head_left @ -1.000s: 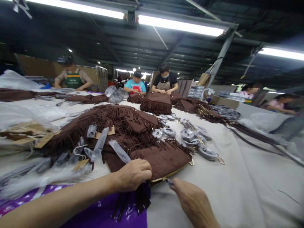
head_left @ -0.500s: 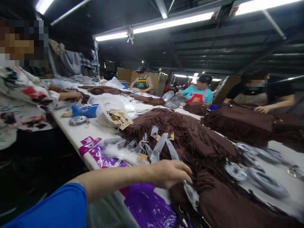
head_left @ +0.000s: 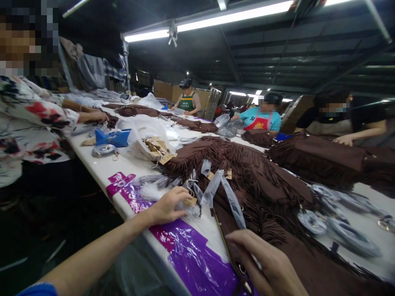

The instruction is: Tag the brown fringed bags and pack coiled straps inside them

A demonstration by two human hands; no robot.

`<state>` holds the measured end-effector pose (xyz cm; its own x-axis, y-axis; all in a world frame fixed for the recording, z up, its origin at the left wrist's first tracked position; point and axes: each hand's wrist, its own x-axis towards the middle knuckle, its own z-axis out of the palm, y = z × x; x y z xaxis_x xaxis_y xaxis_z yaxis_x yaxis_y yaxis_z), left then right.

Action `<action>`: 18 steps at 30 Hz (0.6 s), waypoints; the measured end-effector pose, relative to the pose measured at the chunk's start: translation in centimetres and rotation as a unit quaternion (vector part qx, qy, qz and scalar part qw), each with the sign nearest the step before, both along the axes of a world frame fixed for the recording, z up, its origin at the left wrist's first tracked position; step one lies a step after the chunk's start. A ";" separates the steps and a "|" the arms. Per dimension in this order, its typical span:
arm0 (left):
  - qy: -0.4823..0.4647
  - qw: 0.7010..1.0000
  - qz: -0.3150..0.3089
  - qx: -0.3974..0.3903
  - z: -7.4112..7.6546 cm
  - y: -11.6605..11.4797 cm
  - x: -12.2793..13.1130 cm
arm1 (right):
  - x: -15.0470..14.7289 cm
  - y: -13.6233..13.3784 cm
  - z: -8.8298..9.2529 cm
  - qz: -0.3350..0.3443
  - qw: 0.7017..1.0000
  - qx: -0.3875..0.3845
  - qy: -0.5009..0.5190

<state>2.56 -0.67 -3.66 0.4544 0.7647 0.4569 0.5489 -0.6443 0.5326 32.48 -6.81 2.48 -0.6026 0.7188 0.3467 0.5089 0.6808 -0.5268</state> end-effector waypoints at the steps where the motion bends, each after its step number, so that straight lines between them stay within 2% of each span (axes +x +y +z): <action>1: -0.002 1.000 0.001 0.001 -0.1 -0.1 0.1 | -1.0 1.2 0.2 -0.015 1.000 -0.008 0.006; 4: 0.004 1.000 0.003 0.003 0.1 -0.2 0.0 | -2.9 4.0 -0.2 -0.102 0.995 -0.011 0.009; 6: 0.013 1.000 0.001 0.006 0.2 -0.2 -0.1 | -3.3 4.7 -0.9 -0.139 0.990 -0.006 -0.026; 9: 0.027 1.000 -0.011 0.006 0.3 -0.1 -0.1 | -3.8 4.7 -1.9 -0.113 0.980 0.021 -0.161; 12: 0.040 0.999 -0.015 0.001 0.2 0.1 0.0 | -3.7 4.3 -2.7 -0.094 0.945 0.079 -0.303; 15: 0.049 0.999 -0.018 -0.002 -0.1 0.3 0.0 | -0.9 3.9 -3.0 -0.135 0.923 0.106 -0.345; 18: 0.051 0.998 -0.021 0.004 -0.3 0.5 -0.2 | 4.9 2.5 -2.6 -0.168 0.947 0.053 -0.269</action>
